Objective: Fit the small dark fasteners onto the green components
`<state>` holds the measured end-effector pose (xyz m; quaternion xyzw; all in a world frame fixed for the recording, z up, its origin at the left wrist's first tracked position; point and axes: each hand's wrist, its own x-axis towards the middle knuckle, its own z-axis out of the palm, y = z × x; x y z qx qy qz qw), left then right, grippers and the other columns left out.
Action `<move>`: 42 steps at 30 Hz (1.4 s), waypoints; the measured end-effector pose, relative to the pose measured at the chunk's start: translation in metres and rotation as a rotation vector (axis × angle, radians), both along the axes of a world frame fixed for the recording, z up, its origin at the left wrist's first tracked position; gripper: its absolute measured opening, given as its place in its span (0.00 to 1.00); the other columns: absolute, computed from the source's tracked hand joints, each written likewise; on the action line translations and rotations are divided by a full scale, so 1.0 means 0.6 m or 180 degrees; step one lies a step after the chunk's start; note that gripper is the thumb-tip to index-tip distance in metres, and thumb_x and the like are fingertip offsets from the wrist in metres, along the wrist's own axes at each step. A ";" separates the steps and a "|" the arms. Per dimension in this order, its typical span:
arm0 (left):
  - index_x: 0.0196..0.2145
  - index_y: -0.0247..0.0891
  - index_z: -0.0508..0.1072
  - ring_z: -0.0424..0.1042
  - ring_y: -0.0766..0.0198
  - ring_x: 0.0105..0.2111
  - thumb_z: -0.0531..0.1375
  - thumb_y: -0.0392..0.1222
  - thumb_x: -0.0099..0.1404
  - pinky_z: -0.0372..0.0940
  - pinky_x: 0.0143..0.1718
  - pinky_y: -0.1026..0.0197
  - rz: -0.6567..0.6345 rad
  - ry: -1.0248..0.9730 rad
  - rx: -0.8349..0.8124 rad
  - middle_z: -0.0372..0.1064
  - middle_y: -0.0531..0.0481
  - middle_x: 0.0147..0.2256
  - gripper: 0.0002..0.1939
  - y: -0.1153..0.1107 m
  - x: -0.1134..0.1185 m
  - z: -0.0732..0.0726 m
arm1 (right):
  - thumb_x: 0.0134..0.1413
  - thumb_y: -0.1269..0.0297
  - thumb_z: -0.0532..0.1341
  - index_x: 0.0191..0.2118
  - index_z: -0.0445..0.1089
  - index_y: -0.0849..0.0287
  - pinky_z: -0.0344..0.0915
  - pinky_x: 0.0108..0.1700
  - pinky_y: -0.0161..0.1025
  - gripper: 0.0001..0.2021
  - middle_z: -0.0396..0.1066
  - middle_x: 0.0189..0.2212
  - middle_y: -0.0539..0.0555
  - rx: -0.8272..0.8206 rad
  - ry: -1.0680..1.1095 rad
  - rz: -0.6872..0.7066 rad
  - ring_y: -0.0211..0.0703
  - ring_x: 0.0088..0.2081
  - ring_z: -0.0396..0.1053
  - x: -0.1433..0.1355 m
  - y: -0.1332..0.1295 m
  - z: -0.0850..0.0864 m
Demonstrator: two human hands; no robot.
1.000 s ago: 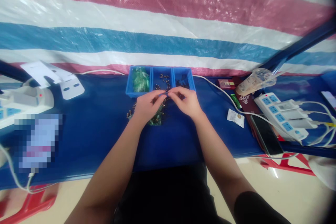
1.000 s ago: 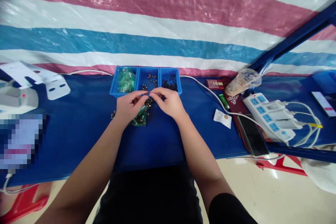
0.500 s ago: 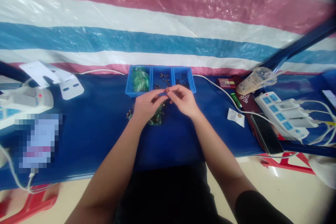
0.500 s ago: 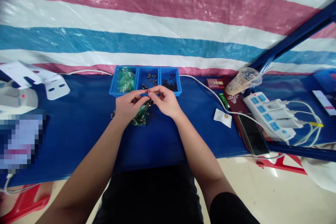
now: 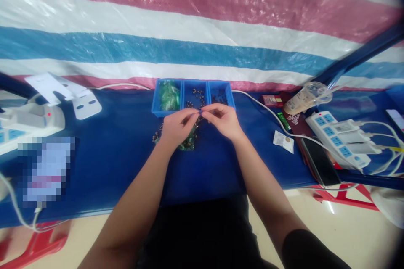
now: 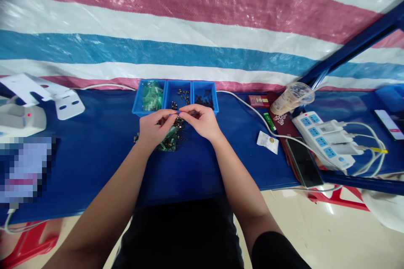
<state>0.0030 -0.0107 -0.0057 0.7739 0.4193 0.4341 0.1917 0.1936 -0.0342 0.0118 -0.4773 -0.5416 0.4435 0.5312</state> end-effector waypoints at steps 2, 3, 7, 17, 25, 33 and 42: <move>0.41 0.39 0.81 0.71 0.69 0.25 0.62 0.46 0.69 0.66 0.32 0.66 0.0032 0.0011 0.0010 0.76 0.52 0.28 0.10 0.000 -0.001 0.001 | 0.46 0.52 0.74 0.40 0.79 0.57 0.73 0.36 0.39 0.18 0.79 0.34 0.53 -0.0044 0.0188 -0.0003 0.39 0.32 0.75 0.002 0.001 -0.001; 0.41 0.39 0.81 0.70 0.69 0.24 0.62 0.46 0.69 0.65 0.32 0.66 0.0065 0.0015 0.0018 0.76 0.53 0.28 0.10 0.000 -0.002 0.001 | 0.45 0.52 0.75 0.40 0.78 0.57 0.73 0.38 0.40 0.19 0.80 0.35 0.53 -0.0053 0.0232 0.0014 0.40 0.34 0.76 0.002 0.002 -0.001; 0.40 0.38 0.80 0.68 0.70 0.23 0.62 0.47 0.68 0.65 0.31 0.66 0.0154 0.0020 0.0043 0.75 0.53 0.27 0.11 0.001 -0.003 0.002 | 0.43 0.50 0.75 0.40 0.78 0.57 0.75 0.44 0.43 0.20 0.80 0.37 0.54 -0.0056 0.0141 0.0096 0.42 0.37 0.77 0.002 0.002 0.000; 0.41 0.38 0.80 0.71 0.67 0.27 0.60 0.44 0.69 0.65 0.33 0.65 -0.0100 0.0242 0.0093 0.77 0.51 0.29 0.10 0.001 0.001 -0.004 | 0.53 0.54 0.71 0.39 0.79 0.55 0.72 0.39 0.40 0.12 0.77 0.39 0.54 0.0373 -0.0083 0.0171 0.41 0.38 0.74 -0.006 -0.003 0.000; 0.43 0.39 0.80 0.72 0.67 0.27 0.60 0.46 0.70 0.64 0.32 0.65 -0.0073 0.0258 -0.0023 0.77 0.51 0.30 0.12 -0.004 0.005 0.003 | 0.54 0.53 0.70 0.39 0.77 0.55 0.72 0.35 0.37 0.12 0.78 0.42 0.55 0.0296 -0.0061 0.0061 0.41 0.41 0.75 -0.001 -0.003 0.003; 0.43 0.39 0.81 0.72 0.68 0.26 0.58 0.47 0.72 0.65 0.31 0.65 -0.0004 0.0266 -0.0067 0.78 0.50 0.30 0.14 -0.008 0.005 0.009 | 0.49 0.53 0.72 0.41 0.74 0.61 0.62 0.16 0.32 0.19 0.77 0.29 0.54 -0.0586 0.0170 -0.1001 0.36 0.21 0.71 0.039 0.019 -0.007; 0.43 0.39 0.81 0.71 0.68 0.25 0.58 0.46 0.72 0.64 0.30 0.65 -0.0015 0.0295 -0.0023 0.78 0.51 0.30 0.13 -0.008 0.006 0.012 | 0.60 0.52 0.64 0.54 0.69 0.57 0.78 0.36 0.39 0.21 0.76 0.53 0.61 -0.0563 0.0889 -0.0623 0.46 0.43 0.80 0.049 0.020 -0.001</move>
